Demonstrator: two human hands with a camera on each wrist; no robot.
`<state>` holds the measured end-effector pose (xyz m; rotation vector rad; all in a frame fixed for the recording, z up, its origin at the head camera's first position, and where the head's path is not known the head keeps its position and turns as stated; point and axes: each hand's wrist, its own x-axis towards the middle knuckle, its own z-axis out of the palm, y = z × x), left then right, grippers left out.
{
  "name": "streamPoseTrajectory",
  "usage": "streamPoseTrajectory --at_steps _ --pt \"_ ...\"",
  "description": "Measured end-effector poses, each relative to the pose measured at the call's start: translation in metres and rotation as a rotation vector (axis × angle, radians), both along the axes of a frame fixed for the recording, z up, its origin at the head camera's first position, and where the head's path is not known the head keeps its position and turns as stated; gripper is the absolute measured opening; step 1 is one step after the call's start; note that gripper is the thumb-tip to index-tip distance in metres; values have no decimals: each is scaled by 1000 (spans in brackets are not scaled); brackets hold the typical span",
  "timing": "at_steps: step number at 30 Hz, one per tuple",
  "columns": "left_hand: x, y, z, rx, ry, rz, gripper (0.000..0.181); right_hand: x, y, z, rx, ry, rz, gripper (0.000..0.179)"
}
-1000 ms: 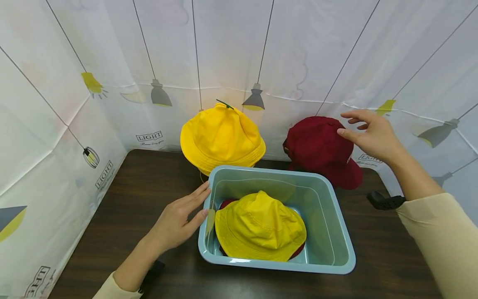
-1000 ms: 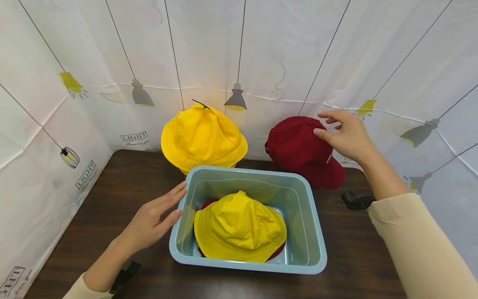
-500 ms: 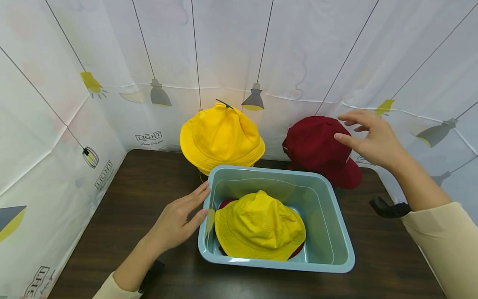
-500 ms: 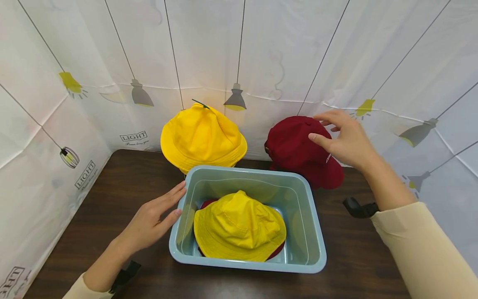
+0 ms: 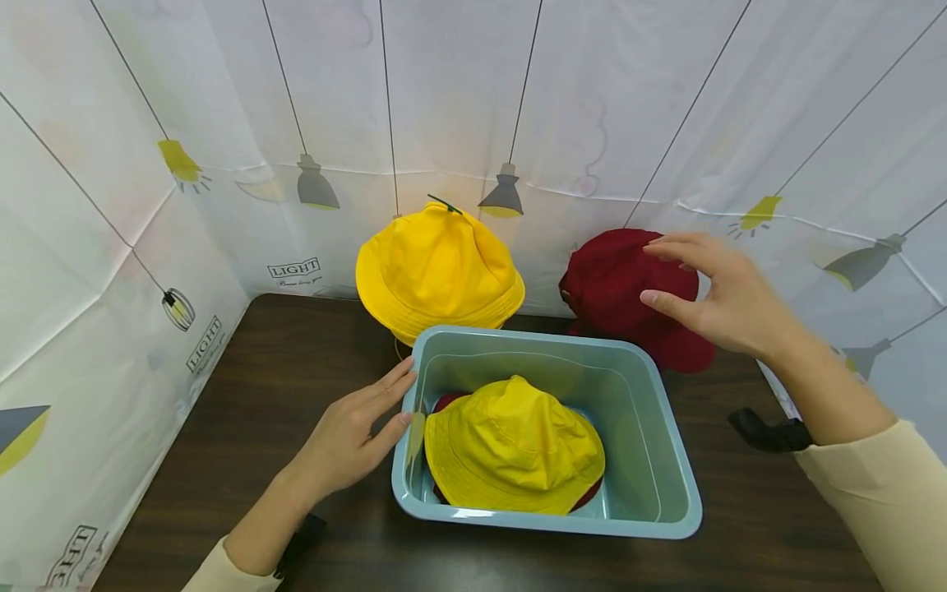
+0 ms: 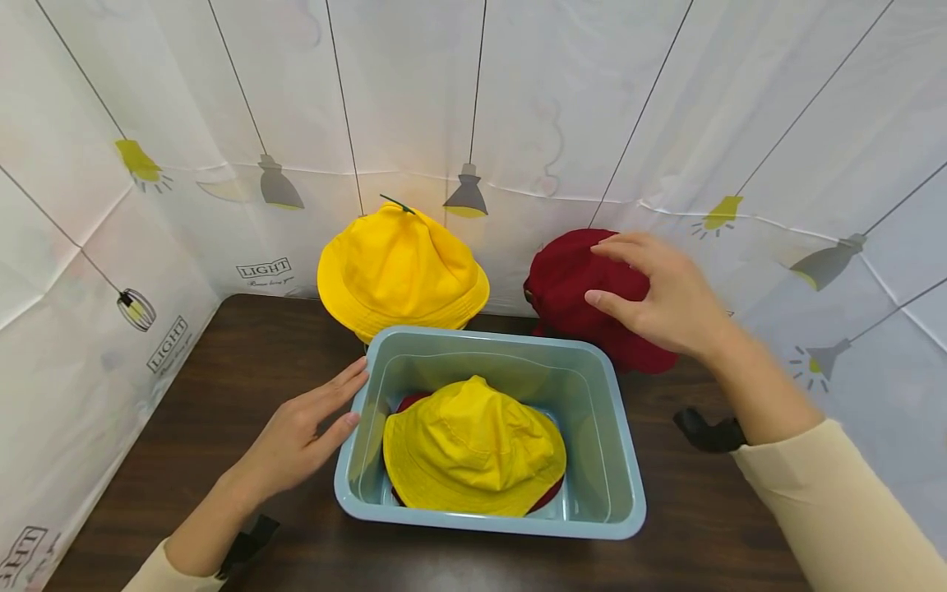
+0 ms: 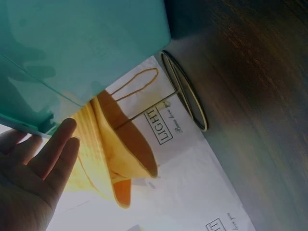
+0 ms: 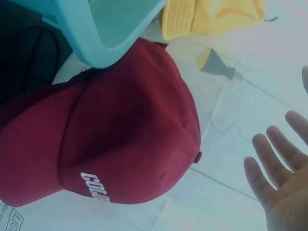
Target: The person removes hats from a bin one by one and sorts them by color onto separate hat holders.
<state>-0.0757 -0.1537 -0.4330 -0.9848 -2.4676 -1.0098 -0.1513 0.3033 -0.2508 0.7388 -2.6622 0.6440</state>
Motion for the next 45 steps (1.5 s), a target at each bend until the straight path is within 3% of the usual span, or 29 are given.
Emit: streamPoseTrajectory --at_steps 6,14,33,45 --pt "-1 -1 1 0 0 1 55 7 -10 -1 -4 -19 67 68" --pt "0 -1 1 -2 -12 -4 55 15 -24 -9 91 -53 103 77" --pt "0 0 1 0 -15 -4 55 26 -57 -28 94 -174 195 78" --pt "0 0 1 4 -13 -6 56 27 -67 -43 10 -358 252 81"
